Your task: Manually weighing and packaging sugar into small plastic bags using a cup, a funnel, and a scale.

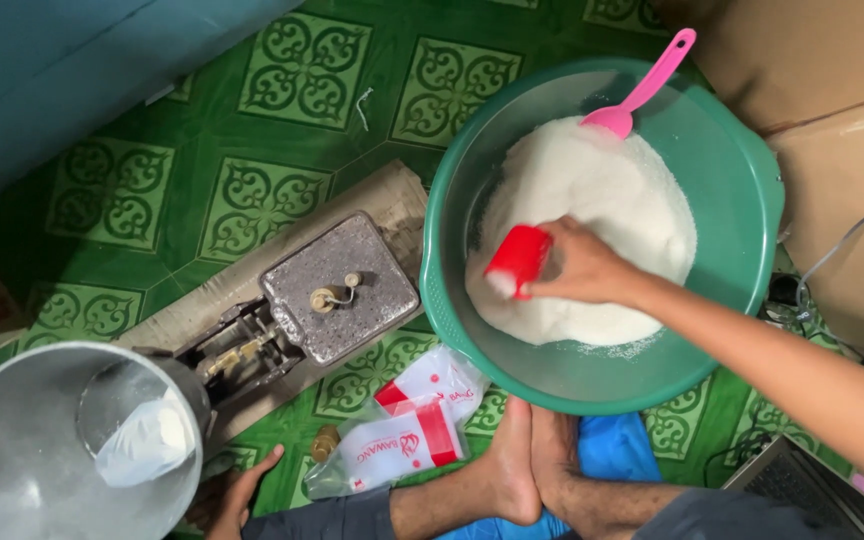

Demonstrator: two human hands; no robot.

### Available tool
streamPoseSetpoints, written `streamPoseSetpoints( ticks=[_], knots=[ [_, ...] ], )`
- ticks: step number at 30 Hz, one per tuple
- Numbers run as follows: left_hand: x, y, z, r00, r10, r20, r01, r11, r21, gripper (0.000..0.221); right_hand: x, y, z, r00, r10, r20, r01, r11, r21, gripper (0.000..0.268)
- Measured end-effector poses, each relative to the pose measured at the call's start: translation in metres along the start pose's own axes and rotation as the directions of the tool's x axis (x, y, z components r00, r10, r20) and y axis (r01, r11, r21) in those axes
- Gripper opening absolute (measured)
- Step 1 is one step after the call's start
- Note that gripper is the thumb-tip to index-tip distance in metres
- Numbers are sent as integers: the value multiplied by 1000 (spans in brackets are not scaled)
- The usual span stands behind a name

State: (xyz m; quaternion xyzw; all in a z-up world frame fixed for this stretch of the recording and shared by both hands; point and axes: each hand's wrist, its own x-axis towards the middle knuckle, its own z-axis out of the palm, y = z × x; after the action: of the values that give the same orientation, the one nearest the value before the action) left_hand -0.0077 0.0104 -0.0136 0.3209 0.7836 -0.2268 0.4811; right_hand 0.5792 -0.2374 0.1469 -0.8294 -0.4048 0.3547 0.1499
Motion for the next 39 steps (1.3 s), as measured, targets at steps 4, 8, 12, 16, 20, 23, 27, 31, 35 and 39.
streamPoseSetpoints(
  ticks=[4, 8, 12, 16, 20, 23, 27, 31, 35, 39],
  knots=[
    [-1, -1, 0, 995, 0, 98, 6, 998, -66, 75, -10, 9, -27, 996, 51, -75, -45, 996, 78, 86],
    [-8, 4, 0, 992, 37, 117, -29, 997, -65, 73, -24, 9, -46, 994, 101, -46, -90, 974, 209, 77],
    [-4, 2, -1, 983, 60, 171, -40, 992, -122, 73, -32, -5, -63, 992, 127, -25, -117, 963, 243, 83],
    [-22, 7, 0, 974, 111, 198, -78, 982, -169, 70, -36, -21, -76, 994, 71, -82, -50, 970, 238, 79],
    [-19, 4, -1, 972, 133, 194, -90, 973, -214, 71, -37, -59, -91, 989, -32, -143, 63, 974, 218, 71],
    [-21, 2, -2, 954, 189, 231, -139, 966, -218, 72, -35, -103, -101, 983, -96, -157, 122, 978, 168, 72],
    [33, -12, 12, 937, 271, 219, -172, 906, -386, 68, -35, -180, -109, 974, -185, -133, 202, 970, 133, 72],
    [68, -24, 20, 911, 377, 166, -338, 915, -219, 96, -38, -243, -102, 951, -291, -107, 307, 933, 187, 70],
    [51, -17, 27, 922, 171, -348, -137, 983, 120, 178, -43, -307, -90, 934, -346, -93, 358, 897, 261, 73],
    [24, -11, 18, 950, 14, -312, 11, 997, 79, 188, -50, -363, -71, 899, -429, -88, 438, 886, 155, 71]
  ],
)
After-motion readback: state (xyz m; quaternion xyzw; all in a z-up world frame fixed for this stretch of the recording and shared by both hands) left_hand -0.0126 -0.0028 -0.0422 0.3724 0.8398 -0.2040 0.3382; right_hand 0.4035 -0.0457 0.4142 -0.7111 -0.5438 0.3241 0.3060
